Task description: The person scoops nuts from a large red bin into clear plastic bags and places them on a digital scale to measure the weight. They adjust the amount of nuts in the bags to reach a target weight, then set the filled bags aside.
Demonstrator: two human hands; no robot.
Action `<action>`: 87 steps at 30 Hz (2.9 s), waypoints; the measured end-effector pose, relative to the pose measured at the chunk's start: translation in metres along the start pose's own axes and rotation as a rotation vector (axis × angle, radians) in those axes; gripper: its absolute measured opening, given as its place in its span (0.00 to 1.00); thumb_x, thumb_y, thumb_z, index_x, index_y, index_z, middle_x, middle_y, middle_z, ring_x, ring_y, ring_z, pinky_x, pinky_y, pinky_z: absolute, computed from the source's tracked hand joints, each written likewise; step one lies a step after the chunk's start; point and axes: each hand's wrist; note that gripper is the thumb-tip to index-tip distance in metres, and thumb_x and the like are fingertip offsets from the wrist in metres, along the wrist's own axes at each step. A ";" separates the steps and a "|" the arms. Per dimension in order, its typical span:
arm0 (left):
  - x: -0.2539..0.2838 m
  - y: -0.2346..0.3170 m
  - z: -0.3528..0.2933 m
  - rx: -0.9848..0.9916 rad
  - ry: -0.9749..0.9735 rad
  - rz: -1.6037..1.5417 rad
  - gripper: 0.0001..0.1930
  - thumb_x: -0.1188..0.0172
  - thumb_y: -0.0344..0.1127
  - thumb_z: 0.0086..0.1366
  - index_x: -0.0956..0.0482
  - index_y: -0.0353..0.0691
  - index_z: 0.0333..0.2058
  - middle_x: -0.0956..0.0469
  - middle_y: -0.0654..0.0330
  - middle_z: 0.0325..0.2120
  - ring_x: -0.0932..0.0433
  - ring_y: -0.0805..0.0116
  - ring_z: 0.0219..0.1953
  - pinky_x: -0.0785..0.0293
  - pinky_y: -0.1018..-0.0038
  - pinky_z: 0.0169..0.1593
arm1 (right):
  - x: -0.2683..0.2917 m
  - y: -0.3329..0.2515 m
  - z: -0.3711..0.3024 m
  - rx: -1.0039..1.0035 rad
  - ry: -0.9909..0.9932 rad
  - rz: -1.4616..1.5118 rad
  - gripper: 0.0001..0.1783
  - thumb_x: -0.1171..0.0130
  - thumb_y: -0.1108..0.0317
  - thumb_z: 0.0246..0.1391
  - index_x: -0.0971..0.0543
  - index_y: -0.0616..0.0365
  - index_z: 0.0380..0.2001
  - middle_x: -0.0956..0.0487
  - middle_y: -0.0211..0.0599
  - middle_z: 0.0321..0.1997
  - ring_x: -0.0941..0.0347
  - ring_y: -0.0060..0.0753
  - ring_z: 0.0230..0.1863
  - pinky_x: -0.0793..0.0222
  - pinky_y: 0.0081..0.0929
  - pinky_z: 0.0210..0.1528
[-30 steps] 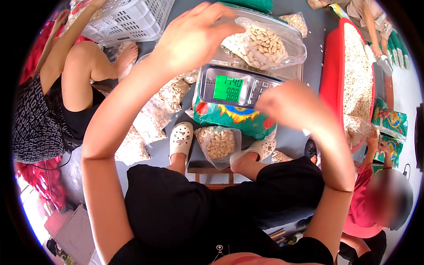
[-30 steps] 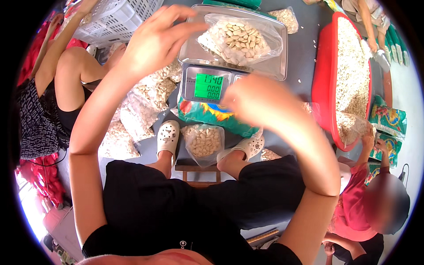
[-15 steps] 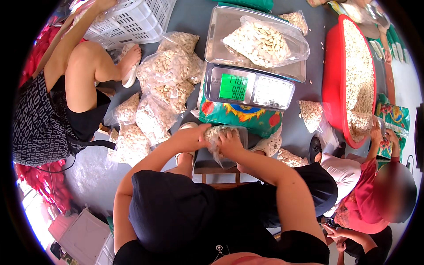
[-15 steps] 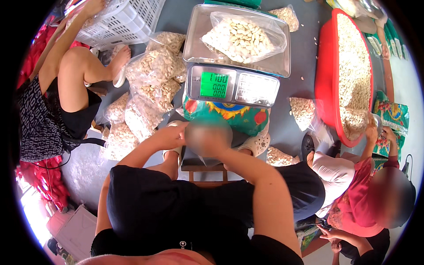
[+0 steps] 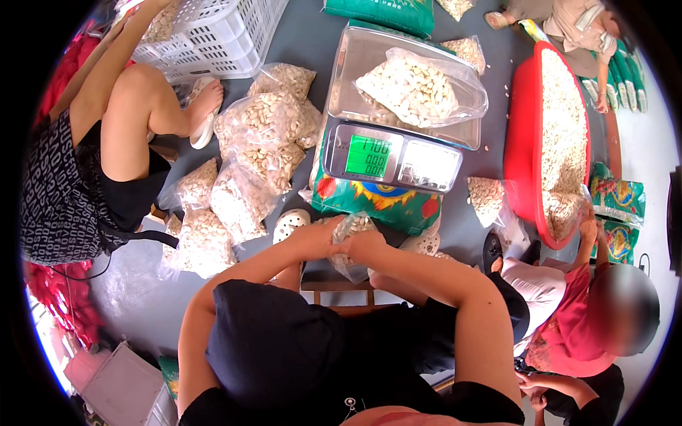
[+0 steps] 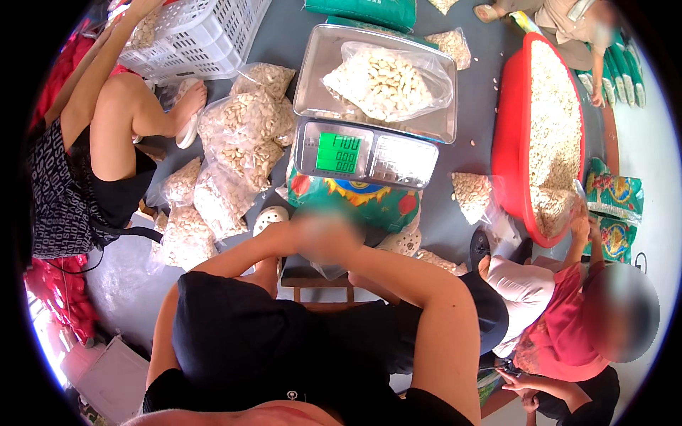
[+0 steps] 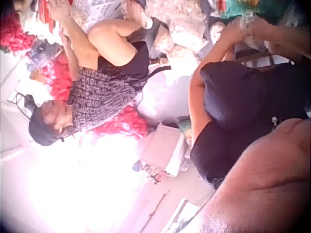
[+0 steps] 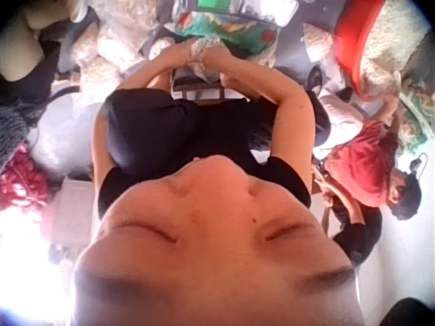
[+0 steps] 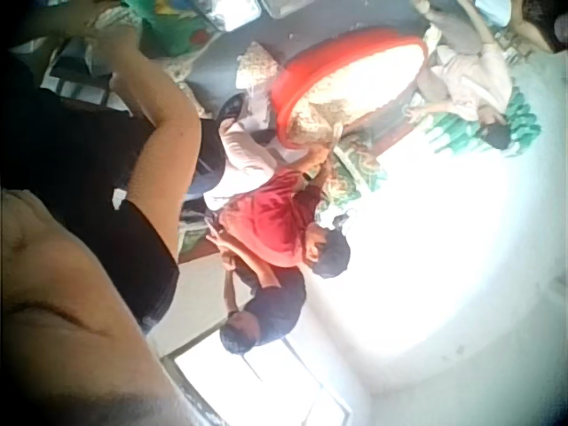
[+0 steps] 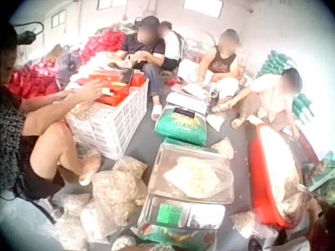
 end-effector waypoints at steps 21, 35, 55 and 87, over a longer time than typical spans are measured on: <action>0.000 -0.011 0.001 -0.114 0.104 -0.097 0.34 0.44 0.57 0.58 0.37 0.46 0.59 0.21 0.55 0.33 0.21 0.55 0.37 0.27 0.63 0.39 | 0.276 0.055 -0.003 -0.281 0.661 -0.832 0.16 0.49 0.53 0.56 0.25 0.52 0.39 0.23 0.40 0.35 0.23 0.45 0.35 0.26 0.42 0.34; -0.001 -0.019 -0.004 -0.076 0.088 -0.147 0.27 0.43 0.52 0.59 0.31 0.45 0.54 0.21 0.56 0.31 0.22 0.57 0.36 0.28 0.67 0.39 | 0.261 -0.005 -0.067 0.138 0.967 -0.102 0.13 0.47 0.60 0.59 0.20 0.58 0.32 0.19 0.35 0.30 0.22 0.36 0.34 0.29 0.23 0.35; -0.009 -0.025 0.002 -0.099 0.078 -0.162 0.22 0.44 0.50 0.60 0.27 0.48 0.51 0.21 0.55 0.32 0.22 0.57 0.36 0.28 0.66 0.41 | 0.296 0.050 -0.037 0.323 1.410 0.967 0.19 0.62 0.62 0.65 0.35 0.59 0.21 0.44 0.27 0.18 0.45 0.26 0.23 0.42 0.29 0.31; -0.007 -0.025 0.002 -0.067 0.014 -0.087 0.22 0.49 0.53 0.62 0.26 0.47 0.49 0.22 0.54 0.37 0.23 0.56 0.42 0.28 0.65 0.44 | 0.081 0.020 -0.017 -0.035 -0.601 -0.015 0.12 0.48 0.67 0.50 0.20 0.63 0.32 0.21 0.47 0.29 0.22 0.46 0.32 0.28 0.37 0.34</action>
Point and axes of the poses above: each hand's wrist, its own z-axis towards the middle knuckle, its own x-axis out of the back of the hand, y = z × x
